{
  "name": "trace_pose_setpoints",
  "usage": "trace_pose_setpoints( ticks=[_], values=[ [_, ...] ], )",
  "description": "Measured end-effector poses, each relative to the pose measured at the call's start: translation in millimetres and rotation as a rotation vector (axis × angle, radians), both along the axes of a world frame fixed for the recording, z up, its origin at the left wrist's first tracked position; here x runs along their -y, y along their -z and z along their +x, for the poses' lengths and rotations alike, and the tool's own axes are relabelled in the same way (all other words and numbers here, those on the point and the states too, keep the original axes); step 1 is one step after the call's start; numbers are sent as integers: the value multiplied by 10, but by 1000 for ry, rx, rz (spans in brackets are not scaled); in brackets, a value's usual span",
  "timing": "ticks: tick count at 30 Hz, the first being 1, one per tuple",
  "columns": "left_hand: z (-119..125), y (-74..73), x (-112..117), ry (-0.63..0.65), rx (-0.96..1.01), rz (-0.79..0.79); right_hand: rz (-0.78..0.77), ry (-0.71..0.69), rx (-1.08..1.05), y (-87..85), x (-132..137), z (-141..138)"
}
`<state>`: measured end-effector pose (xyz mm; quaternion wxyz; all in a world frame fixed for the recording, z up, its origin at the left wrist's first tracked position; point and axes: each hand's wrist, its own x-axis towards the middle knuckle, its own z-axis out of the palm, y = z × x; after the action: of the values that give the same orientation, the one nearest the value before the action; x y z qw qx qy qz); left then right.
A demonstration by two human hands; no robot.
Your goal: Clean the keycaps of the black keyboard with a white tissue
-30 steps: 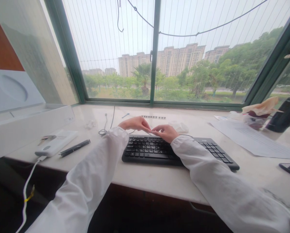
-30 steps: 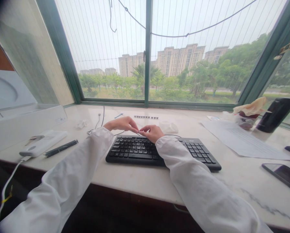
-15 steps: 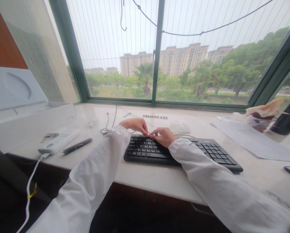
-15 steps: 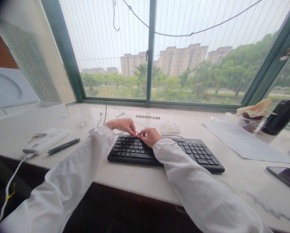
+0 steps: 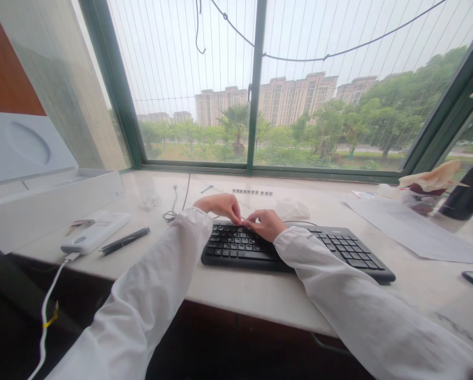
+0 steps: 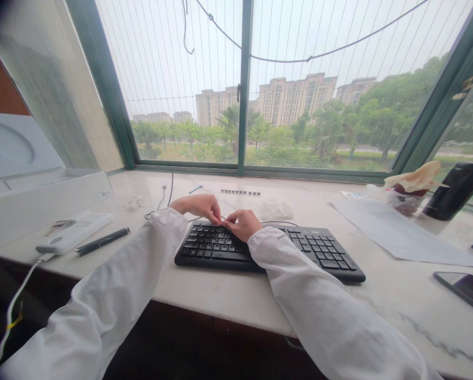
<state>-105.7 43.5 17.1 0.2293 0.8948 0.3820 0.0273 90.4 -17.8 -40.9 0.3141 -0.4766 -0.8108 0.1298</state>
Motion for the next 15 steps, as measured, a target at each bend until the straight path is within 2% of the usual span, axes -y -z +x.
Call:
trace_pose_setpoints(
  ticks=[6, 15],
  values=[
    [5, -8, 6, -13, 6, -14, -121, 83, -13, -38, -24, -22],
    [23, -21, 31, 5, -38, 24, -239, 40, -2, -74, -75, -18]
  ],
)
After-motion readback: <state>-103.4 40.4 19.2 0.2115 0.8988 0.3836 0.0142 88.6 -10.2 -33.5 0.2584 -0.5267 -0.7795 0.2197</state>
